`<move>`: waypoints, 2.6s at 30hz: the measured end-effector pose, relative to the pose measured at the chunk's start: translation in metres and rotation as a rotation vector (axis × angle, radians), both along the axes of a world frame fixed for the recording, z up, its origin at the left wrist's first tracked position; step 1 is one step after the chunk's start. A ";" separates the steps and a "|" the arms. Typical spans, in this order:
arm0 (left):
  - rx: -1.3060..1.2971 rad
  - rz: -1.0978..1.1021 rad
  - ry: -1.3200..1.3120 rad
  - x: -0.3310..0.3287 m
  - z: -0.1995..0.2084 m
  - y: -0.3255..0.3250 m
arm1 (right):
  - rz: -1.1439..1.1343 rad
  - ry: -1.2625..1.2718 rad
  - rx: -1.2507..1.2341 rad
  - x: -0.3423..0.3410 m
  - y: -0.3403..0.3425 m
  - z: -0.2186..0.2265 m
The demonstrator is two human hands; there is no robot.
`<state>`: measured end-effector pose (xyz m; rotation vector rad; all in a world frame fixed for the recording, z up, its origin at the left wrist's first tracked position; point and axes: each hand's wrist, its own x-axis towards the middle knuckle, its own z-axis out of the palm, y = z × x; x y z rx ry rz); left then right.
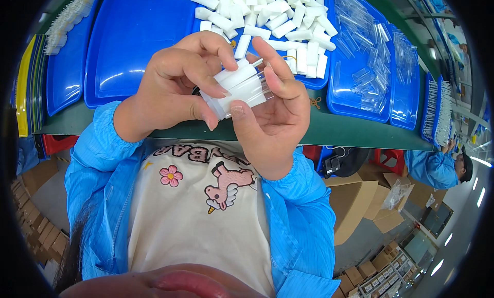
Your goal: The person attaches foam cylinders onto pronged plastic bases, secures them with rubber bands, slides clear plastic tubes over the assemblies, and places the completed units onto a tray.
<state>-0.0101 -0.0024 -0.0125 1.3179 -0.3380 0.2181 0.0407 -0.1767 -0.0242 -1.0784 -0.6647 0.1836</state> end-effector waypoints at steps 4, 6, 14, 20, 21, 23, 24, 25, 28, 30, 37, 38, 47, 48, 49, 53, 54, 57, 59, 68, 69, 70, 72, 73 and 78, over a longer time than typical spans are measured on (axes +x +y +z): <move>0.035 -0.020 -0.006 0.002 0.000 0.000 | 0.041 -0.062 0.002 0.005 -0.003 -0.002; 0.035 -0.025 -0.008 0.003 0.001 -0.001 | 0.047 -0.073 -0.002 0.006 -0.003 0.002; 0.235 -0.028 -0.096 0.000 0.001 0.009 | 0.079 -0.145 -0.033 0.009 -0.005 0.004; -0.121 0.019 0.008 0.000 0.005 -0.007 | 0.041 -0.232 -0.161 0.043 -0.028 0.027; -0.238 0.050 0.080 0.001 0.007 -0.008 | -0.116 -0.307 -0.284 0.054 -0.040 0.033; -0.306 0.096 0.109 0.002 0.011 -0.011 | -0.398 -0.402 -0.569 0.083 -0.072 0.040; -0.299 0.096 0.207 0.002 0.014 -0.007 | -0.506 -0.425 -0.717 0.097 -0.084 0.036; -0.294 0.090 0.303 0.003 0.016 -0.004 | -0.504 -0.428 -0.714 0.102 -0.091 0.034; -0.315 0.015 0.341 0.003 0.017 -0.005 | -0.496 -0.418 -1.226 0.103 -0.099 0.016; -0.281 -0.068 0.430 0.002 0.022 -0.003 | -0.495 -0.389 -1.205 0.098 -0.097 0.013; -0.273 -0.071 0.305 0.005 0.013 -0.003 | -0.506 -0.261 -1.108 0.090 -0.101 0.011; -0.266 -0.051 0.237 0.007 0.006 -0.003 | -0.551 -0.369 -1.043 0.095 -0.108 0.009; -0.192 0.028 0.220 0.004 0.006 -0.001 | -0.167 -0.011 -0.165 0.060 -0.073 0.032; -0.192 0.022 0.220 0.005 0.006 -0.001 | -0.145 0.019 -0.164 0.057 -0.070 0.031; -0.193 0.013 0.219 0.004 0.005 -0.001 | -0.148 0.020 -0.164 0.054 -0.066 0.030; -0.178 0.004 0.193 0.004 0.003 -0.002 | -0.108 0.050 -0.254 0.049 -0.060 0.027; -0.179 0.004 0.192 0.003 0.003 -0.002 | -0.065 0.043 -0.236 0.049 -0.059 0.026; -0.169 0.003 0.199 0.002 0.003 -0.003 | -0.002 0.061 -0.227 0.047 -0.057 0.027; -0.145 0.003 0.207 0.002 0.002 -0.003 | 0.017 0.085 -0.231 0.047 -0.055 0.027; -0.029 0.041 0.241 0.001 0.005 -0.003 | -0.038 -0.102 -0.229 0.041 -0.048 0.021; -0.029 0.041 0.240 0.001 0.007 -0.003 | -0.071 -0.088 -0.213 0.040 -0.047 0.019; 0.003 0.030 0.261 0.001 0.009 -0.003 | -0.102 -0.074 -0.197 0.038 -0.047 0.017; 0.036 0.020 0.280 0.002 0.011 -0.002 | -0.118 -0.076 -0.195 0.036 -0.046 0.013; 0.045 0.016 0.275 0.002 0.011 -0.001 | -0.136 -0.077 -0.194 0.035 -0.045 0.012; 0.135 0.009 0.287 0.002 0.016 0.002 | -0.119 -0.032 -0.154 0.034 -0.043 0.007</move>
